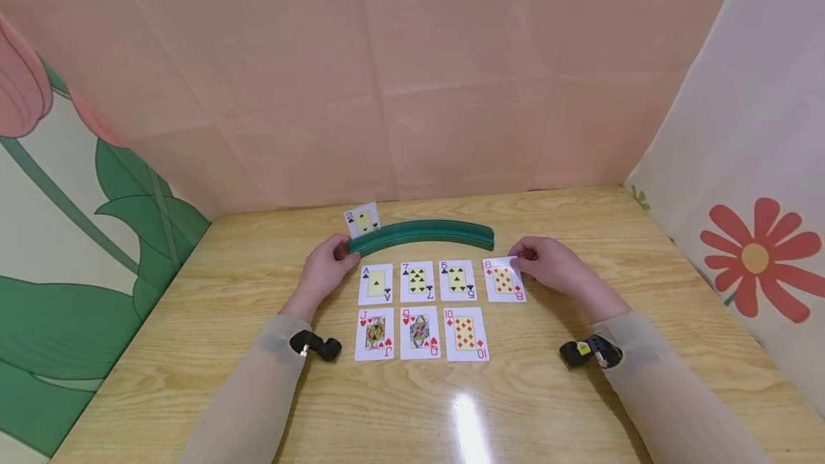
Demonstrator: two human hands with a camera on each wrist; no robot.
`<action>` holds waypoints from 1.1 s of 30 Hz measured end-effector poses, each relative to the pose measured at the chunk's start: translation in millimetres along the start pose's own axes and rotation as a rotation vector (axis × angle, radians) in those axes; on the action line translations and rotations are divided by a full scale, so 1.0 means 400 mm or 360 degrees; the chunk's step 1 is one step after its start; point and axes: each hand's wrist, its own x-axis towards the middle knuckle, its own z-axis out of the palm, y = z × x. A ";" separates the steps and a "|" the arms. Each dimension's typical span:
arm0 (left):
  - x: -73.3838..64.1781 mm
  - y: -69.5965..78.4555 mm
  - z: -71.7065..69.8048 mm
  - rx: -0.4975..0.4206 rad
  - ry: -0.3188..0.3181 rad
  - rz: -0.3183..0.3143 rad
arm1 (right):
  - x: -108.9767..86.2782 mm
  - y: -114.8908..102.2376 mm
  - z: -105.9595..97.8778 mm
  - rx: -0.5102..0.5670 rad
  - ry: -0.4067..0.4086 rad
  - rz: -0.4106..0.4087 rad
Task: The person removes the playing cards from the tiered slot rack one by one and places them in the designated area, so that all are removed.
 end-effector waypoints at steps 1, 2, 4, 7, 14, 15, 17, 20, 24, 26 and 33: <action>0.000 0.000 0.000 0.0001 0.0000 0.0002 | 0.000 -0.001 0.000 0.0000 0.0002 -0.0001; 0.000 -0.001 0.000 0.0002 0.0000 0.0002 | 0.000 -0.001 0.001 -0.0001 0.0003 -0.0001; 0.000 -0.001 0.000 0.0002 -0.0003 0.0003 | -0.001 -0.003 0.001 0.0001 0.0007 0.0001; -0.001 0.000 -0.001 -0.0007 -0.0007 -0.0005 | -0.001 -0.004 0.001 0.0004 0.0011 0.0003; 0.000 -0.001 -0.001 -0.0011 -0.0006 -0.0001 | -0.001 -0.006 0.003 -0.0002 0.0022 0.0008; 0.000 -0.001 -0.001 -0.0011 -0.0007 0.0000 | -0.001 -0.005 0.003 -0.0003 0.0022 0.0010; 0.001 -0.003 -0.001 -0.0008 -0.0008 -0.0002 | -0.001 -0.006 0.003 -0.0005 0.0023 0.0010; 0.001 -0.005 0.000 -0.0006 -0.0010 -0.0008 | -0.001 -0.007 0.003 -0.0006 0.0023 0.0006; 0.001 -0.006 0.000 -0.0011 -0.0010 -0.0014 | -0.002 -0.007 0.003 0.0001 0.0024 0.0006; 0.002 -0.007 0.001 -0.0014 -0.0010 -0.0016 | -0.002 -0.007 0.004 0.0000 0.0028 0.0012; 0.002 -0.007 0.001 -0.0018 -0.0011 -0.0012 | 0.000 -0.005 0.005 -0.0021 0.0050 0.0012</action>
